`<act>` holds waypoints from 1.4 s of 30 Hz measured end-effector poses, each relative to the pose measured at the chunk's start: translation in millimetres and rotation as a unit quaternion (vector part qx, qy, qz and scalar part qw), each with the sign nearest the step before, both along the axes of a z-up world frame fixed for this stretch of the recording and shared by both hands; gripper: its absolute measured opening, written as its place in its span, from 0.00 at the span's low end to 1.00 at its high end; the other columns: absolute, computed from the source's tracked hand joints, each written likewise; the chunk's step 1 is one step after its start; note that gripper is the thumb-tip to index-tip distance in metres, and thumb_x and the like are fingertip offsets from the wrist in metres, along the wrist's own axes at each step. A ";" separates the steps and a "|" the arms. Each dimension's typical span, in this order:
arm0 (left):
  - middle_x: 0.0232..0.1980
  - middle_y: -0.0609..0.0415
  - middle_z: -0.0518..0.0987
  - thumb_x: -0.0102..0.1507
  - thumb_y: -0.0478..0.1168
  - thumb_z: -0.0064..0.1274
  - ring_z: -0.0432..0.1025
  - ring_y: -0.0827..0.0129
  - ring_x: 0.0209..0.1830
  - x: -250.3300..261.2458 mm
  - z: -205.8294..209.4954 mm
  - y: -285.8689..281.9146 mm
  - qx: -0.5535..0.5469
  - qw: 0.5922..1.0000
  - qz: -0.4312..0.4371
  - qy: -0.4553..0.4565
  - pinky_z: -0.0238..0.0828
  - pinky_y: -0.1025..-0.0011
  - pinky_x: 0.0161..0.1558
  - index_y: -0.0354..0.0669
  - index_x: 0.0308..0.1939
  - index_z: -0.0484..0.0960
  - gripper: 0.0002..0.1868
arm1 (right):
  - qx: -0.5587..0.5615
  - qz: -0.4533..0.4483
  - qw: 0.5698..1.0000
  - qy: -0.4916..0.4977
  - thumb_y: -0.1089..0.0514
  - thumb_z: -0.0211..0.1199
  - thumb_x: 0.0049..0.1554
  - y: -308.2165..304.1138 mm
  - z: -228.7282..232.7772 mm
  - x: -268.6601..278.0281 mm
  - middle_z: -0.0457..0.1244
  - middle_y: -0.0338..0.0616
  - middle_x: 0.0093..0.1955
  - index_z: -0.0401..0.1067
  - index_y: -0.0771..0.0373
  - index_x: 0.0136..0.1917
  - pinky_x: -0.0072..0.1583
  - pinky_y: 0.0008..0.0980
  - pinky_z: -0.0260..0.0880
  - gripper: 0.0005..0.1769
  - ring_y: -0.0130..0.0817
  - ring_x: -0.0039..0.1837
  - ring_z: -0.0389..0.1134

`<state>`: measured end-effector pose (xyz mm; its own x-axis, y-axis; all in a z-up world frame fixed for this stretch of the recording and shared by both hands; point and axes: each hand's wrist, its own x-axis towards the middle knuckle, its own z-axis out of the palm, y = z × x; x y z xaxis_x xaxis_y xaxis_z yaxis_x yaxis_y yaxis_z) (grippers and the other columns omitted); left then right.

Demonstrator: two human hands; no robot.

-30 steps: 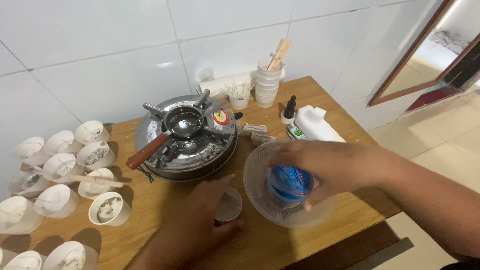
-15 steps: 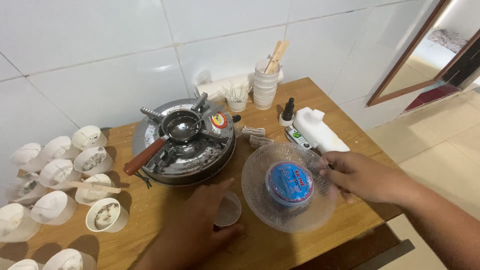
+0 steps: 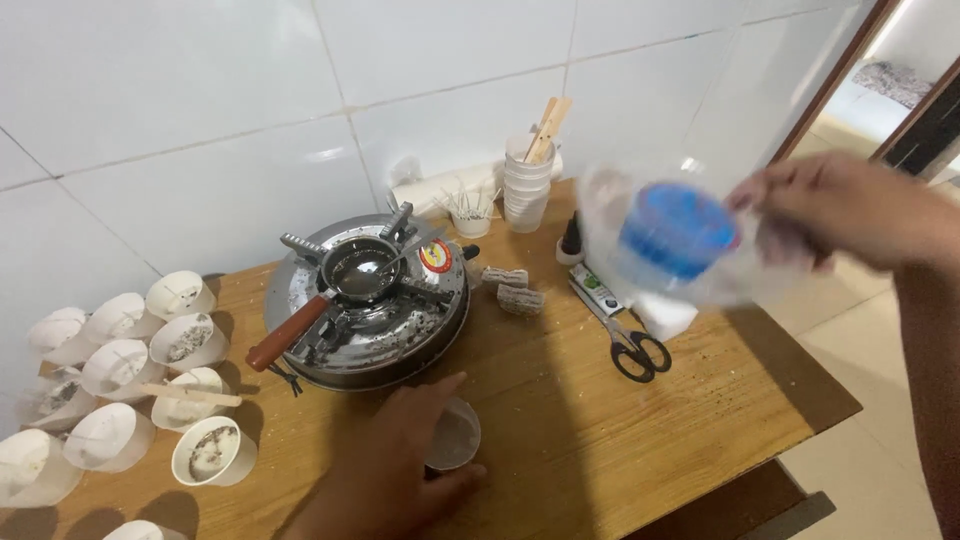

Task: Preparing small paper cup molds for candle making by inserting wicks and centering them with wooden sticks.

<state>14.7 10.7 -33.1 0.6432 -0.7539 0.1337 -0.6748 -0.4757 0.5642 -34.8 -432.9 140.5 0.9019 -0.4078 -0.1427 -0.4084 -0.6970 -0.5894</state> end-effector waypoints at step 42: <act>0.68 0.53 0.74 0.50 0.52 0.71 0.68 0.61 0.66 1.4 17.5 -0.8 -0.069 0.990 -0.037 0.116 0.61 0.64 0.64 0.48 0.75 0.64 0.52 | -0.261 0.104 0.907 -0.314 0.48 0.63 0.58 161.0 -138.5 90.2 0.67 0.28 0.34 0.77 0.47 0.44 0.36 0.39 0.62 0.06 0.34 0.37 0.67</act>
